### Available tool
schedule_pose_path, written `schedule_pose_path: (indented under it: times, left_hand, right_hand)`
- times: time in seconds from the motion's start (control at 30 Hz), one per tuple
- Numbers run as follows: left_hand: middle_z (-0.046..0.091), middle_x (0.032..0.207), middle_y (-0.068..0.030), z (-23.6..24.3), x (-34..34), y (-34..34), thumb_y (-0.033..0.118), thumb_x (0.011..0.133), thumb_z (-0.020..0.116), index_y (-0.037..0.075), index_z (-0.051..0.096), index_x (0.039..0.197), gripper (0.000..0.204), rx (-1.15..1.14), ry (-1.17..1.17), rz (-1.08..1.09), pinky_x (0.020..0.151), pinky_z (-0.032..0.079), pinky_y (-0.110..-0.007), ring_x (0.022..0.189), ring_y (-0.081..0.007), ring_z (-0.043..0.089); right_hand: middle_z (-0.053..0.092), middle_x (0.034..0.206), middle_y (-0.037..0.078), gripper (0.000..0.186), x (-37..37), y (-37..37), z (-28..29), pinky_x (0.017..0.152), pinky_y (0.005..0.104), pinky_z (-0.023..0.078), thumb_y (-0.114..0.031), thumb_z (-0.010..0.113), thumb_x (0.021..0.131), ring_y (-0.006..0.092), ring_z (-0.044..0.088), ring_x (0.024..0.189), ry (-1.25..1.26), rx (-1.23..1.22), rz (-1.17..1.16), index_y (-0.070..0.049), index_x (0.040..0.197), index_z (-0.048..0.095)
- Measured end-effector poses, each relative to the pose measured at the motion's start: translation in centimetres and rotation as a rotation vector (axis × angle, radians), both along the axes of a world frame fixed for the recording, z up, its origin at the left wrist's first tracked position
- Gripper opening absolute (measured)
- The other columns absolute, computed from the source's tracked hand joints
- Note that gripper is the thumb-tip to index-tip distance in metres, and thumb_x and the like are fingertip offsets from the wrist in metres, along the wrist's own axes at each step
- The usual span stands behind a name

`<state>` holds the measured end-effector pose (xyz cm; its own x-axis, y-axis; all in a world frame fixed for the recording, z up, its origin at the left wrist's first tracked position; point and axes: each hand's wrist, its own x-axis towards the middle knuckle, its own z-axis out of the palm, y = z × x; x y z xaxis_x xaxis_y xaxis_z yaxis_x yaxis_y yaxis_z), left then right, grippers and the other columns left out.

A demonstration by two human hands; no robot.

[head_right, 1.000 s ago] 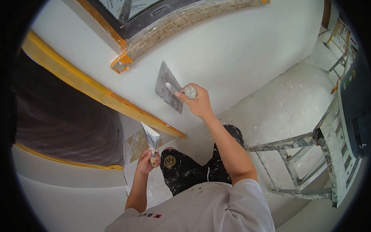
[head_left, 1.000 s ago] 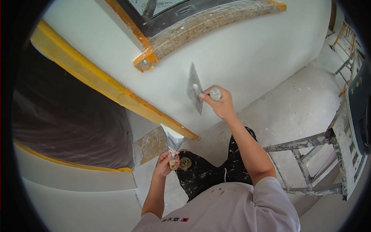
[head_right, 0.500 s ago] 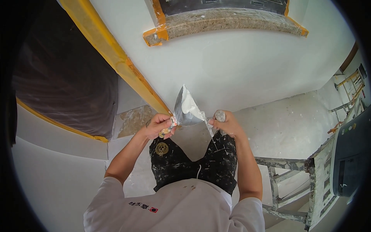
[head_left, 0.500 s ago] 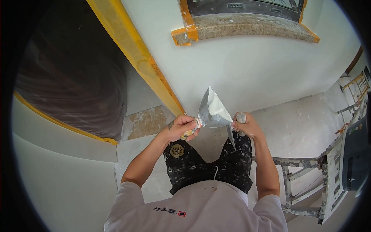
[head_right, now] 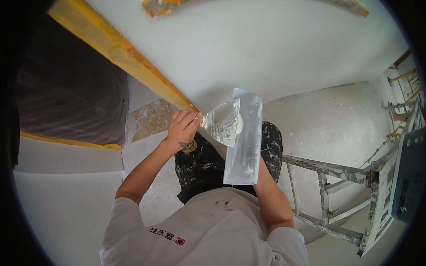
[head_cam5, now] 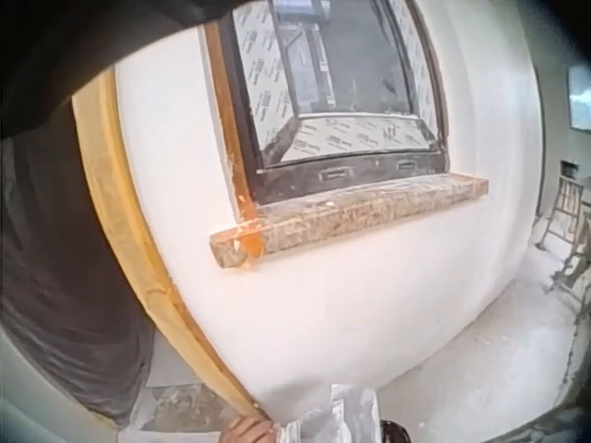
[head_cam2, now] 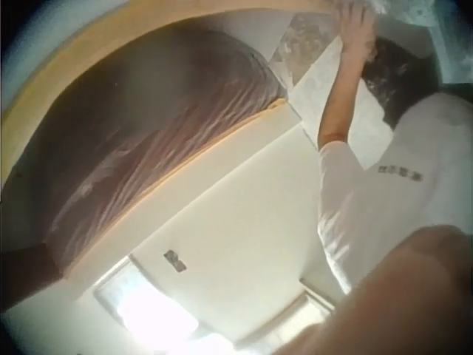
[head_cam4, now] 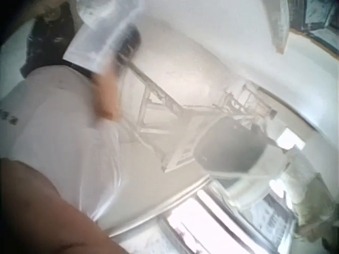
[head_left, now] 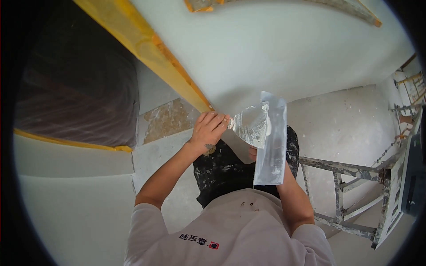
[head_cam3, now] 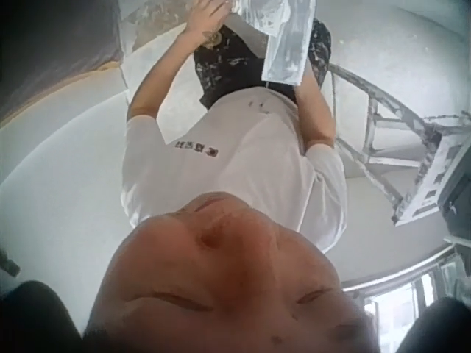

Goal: Applying plaster or putty to the interior walls and window sills using a trowel and spatula.

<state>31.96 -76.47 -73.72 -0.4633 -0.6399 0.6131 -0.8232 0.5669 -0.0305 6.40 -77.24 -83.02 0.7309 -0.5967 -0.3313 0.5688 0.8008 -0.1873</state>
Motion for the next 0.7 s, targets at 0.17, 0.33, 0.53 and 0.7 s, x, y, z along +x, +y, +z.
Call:
schedule_pose_path:
  times: [0.17,0.33,0.53,0.7]
  left_hand:
    - [0.065,0.092,-0.0095,-2.4,1.2,3.9,0.014,0.099,0.058,0.001,0.063,0.112,0.019,0.73,0.782,0.135,0.06,0.047,-0.029,0.071,-0.0154,0.061]
    - [0.064,0.084,-0.0082,-3.2,-2.3,3.7,0.024,0.105,0.049,0.0,0.062,0.102,0.027,1.458,1.39,-0.467,0.054,0.045,-0.025,0.059,-0.0126,0.056]
    - [0.065,0.083,-0.0068,-2.3,-0.5,4.1,0.027,0.102,0.057,-0.001,0.065,0.11,0.03,1.582,1.442,-0.389,0.054,0.044,-0.026,0.059,-0.0113,0.055]
    - [0.068,0.086,-0.0083,-0.2,-2.8,3.3,0.021,0.101,0.058,-0.002,0.066,0.1,0.024,1.697,0.967,-0.325,0.053,0.043,-0.026,0.06,-0.0117,0.058]
  right_hand:
    - [0.051,0.074,0.004,0.035,-4.1,0.1,-1.7,0.055,0.0303,0.041,-0.04,0.06,0.094,0.0176,0.049,0.062,-0.376,-0.107,0.045,-0.006,0.096,0.057]
    - [0.058,0.086,0.008,0.038,-3.9,1.1,-1.5,0.059,0.0299,0.044,-0.041,0.061,0.093,0.0186,0.054,0.068,-0.266,-0.084,-0.041,-0.005,0.104,0.058]
    - [0.061,0.087,0.008,0.034,-5.1,-0.3,5.4,0.062,0.0295,0.045,-0.037,0.065,0.091,0.0182,0.057,0.072,0.117,-0.175,-0.496,-0.005,0.1,0.06]
    - [0.064,0.089,0.008,0.03,-5.8,1.2,9.8,0.064,0.0291,0.047,-0.034,0.068,0.089,0.0179,0.06,0.075,0.392,-0.198,-0.879,-0.005,0.096,0.062]
